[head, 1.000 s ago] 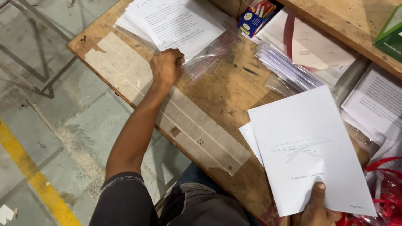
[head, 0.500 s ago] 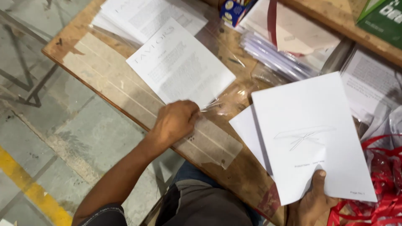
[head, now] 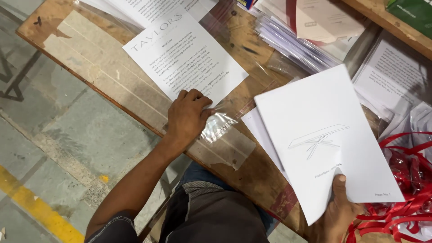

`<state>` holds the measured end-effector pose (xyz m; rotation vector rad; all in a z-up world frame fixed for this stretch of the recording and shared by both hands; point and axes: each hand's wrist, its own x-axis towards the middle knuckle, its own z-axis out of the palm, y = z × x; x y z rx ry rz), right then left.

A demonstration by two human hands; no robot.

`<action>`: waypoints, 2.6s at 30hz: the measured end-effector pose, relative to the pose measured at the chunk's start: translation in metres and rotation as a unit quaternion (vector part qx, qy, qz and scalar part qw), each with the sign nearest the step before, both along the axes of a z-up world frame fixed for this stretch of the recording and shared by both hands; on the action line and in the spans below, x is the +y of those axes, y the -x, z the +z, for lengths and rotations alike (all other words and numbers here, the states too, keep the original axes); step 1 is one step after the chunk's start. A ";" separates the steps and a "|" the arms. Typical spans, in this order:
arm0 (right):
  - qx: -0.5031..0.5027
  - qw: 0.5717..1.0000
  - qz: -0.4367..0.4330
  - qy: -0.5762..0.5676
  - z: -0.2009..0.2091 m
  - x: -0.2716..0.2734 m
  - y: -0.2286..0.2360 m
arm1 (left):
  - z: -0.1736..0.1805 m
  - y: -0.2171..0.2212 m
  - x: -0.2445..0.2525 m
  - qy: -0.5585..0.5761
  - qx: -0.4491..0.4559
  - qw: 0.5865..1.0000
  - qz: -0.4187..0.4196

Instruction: Packing furniture care instructions and decorative red bows into plastic sleeves.

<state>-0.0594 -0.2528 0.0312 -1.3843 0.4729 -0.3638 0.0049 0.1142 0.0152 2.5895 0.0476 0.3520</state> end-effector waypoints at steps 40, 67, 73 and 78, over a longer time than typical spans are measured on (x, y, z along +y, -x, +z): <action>0.028 0.974 0.145 0.172 -0.007 -0.031 0.002 | 0.002 -0.034 -0.026 0.032 0.106 0.994 -0.014; 0.067 0.941 0.150 0.296 -0.030 0.032 0.056 | 0.014 -0.042 -0.013 -0.101 0.077 0.991 -0.039; 0.030 0.947 0.148 0.283 -0.023 0.038 0.055 | 0.003 -0.046 -0.010 -0.184 0.087 0.977 -0.063; 0.035 0.977 0.099 0.185 0.001 0.058 0.054 | -0.007 -0.040 -0.010 -0.248 0.106 0.960 -0.074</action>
